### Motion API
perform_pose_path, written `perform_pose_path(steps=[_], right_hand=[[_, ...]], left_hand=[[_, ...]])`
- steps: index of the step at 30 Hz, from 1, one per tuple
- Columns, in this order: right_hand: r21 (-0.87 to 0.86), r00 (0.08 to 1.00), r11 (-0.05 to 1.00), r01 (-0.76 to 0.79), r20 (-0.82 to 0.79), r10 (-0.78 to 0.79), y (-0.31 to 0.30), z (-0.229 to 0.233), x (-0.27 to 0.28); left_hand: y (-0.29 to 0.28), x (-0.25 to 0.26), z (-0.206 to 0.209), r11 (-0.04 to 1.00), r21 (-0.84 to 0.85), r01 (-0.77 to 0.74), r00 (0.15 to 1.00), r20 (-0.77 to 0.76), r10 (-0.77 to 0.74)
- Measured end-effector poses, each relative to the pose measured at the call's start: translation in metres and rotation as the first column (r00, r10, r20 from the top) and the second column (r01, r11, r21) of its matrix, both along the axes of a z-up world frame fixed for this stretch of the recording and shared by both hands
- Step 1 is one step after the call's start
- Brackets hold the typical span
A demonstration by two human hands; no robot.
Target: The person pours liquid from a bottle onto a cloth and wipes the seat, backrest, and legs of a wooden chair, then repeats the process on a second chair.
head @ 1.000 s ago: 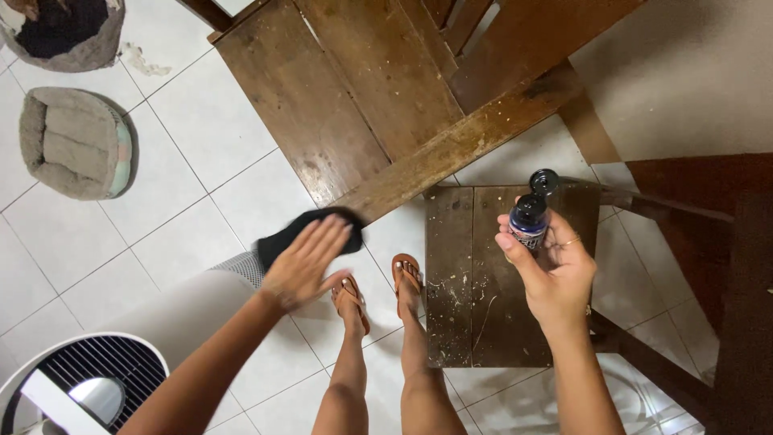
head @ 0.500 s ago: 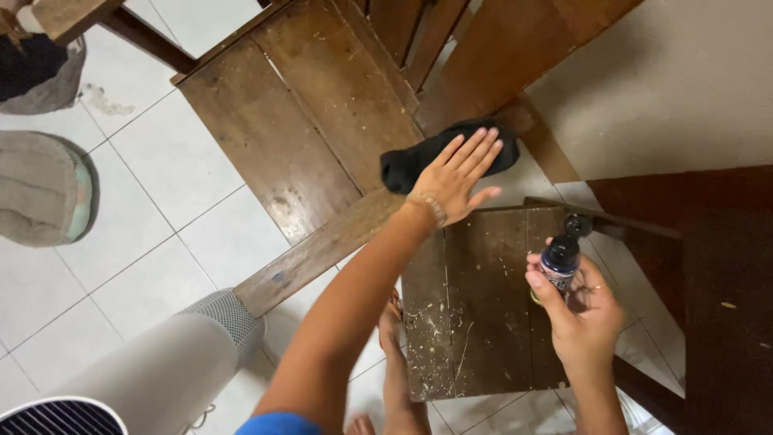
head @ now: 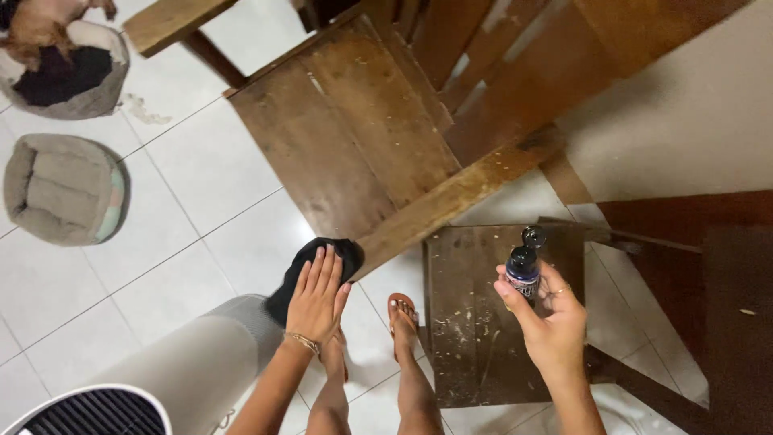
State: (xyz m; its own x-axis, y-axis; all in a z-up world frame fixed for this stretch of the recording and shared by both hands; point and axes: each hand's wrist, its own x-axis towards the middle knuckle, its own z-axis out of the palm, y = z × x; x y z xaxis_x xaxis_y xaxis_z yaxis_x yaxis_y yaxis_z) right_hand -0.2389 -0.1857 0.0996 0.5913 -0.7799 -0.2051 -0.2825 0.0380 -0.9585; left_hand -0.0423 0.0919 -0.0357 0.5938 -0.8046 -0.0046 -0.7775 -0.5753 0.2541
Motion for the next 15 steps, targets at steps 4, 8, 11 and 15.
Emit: perform_pose_path(steps=[4, 8, 11, 15], right_hand=[[-0.031, 0.998, 0.999, -0.028, -0.055, 0.026, 0.024, 0.011, 0.022], [0.078, 0.998, 0.995, -0.061, 0.015, 0.06, 0.052, 0.016, 0.046], [0.043, 0.988, 0.99, -0.137, -0.068, 0.139, 0.066, 0.034, 0.06], [-0.181, 0.845, 0.901, -0.395, -0.456, 0.279, 0.075, 0.088, 0.085]], left_hand=[[0.013, 0.003, -0.012, 0.99, -0.043, -0.137, 0.99, -0.028, 0.136], [0.014, -0.001, -0.03, 0.956, -0.198, -0.214, 0.975, -0.095, 0.199], [0.034, 0.014, -0.064, 0.841, -0.337, -0.423, 0.855, -0.456, 0.247], [0.071, 0.037, -0.114, 0.5, -0.049, -0.865, 0.091, -0.994, 0.061]])
